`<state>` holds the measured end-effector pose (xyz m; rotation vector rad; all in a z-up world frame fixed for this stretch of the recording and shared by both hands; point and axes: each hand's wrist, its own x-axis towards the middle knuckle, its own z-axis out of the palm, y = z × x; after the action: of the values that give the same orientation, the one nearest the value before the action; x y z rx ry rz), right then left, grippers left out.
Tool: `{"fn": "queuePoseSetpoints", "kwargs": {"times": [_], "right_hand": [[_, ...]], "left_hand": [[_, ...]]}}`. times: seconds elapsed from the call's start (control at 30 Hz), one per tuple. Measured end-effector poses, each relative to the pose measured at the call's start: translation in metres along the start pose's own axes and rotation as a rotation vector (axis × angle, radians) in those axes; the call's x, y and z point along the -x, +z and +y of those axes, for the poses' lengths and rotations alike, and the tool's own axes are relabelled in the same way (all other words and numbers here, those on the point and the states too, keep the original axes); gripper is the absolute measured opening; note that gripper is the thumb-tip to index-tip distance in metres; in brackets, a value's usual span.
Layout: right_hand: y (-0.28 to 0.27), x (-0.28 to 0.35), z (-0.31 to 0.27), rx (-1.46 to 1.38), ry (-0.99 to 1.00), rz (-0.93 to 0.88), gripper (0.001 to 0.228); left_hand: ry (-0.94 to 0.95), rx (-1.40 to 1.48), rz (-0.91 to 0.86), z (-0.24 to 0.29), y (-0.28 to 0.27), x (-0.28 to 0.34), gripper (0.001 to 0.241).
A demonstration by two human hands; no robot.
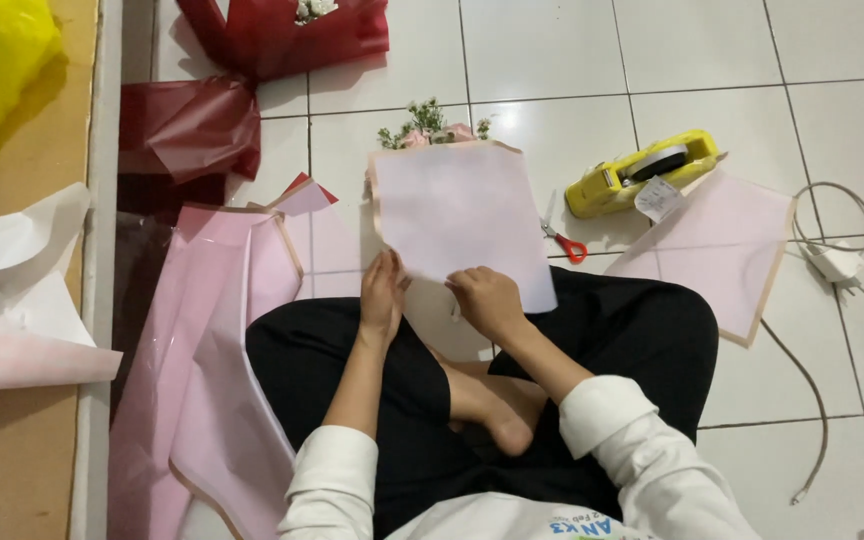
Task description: Cutting and folding pink wrapping paper to prepare for a flower bouquet arrangement.
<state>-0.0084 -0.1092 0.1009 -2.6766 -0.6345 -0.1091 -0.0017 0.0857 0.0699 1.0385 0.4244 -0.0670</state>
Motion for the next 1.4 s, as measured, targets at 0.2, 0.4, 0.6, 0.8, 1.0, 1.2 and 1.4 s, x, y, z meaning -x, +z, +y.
{"fn": "queuePoseSetpoints", "kwargs": {"times": [0.2,0.4,0.6,0.8,1.0,1.2,1.4], "right_hand": [[0.025,-0.036,-0.014,-0.936,0.504,-0.146,0.037],[0.018,-0.03,0.001,-0.827,0.634,-0.284,0.048],[-0.031,0.002,0.072,-0.23,0.746,-0.378,0.068],[-0.001,0.002,0.073,-1.114,0.979,-0.027,0.045],[0.023,0.014,0.068,-0.523,0.585,0.286,0.026],[0.02,0.01,0.031,-0.12,0.164,0.39,0.049],[0.023,0.003,0.017,0.173,0.035,0.41,0.053]], "left_hand": [[-0.131,0.104,-0.125,0.007,0.012,0.001,0.076],[-0.111,-0.042,0.135,-0.038,-0.005,-0.03,0.039],[-0.135,0.107,0.263,-0.034,-0.01,-0.028,0.042],[-0.136,0.112,0.248,-0.023,0.004,-0.023,0.049],[-0.06,-0.026,0.245,-0.022,0.018,-0.019,0.046],[-0.126,-0.007,0.194,-0.03,0.035,-0.013,0.045],[-0.04,-0.084,0.276,-0.058,0.035,-0.03,0.04]]}}
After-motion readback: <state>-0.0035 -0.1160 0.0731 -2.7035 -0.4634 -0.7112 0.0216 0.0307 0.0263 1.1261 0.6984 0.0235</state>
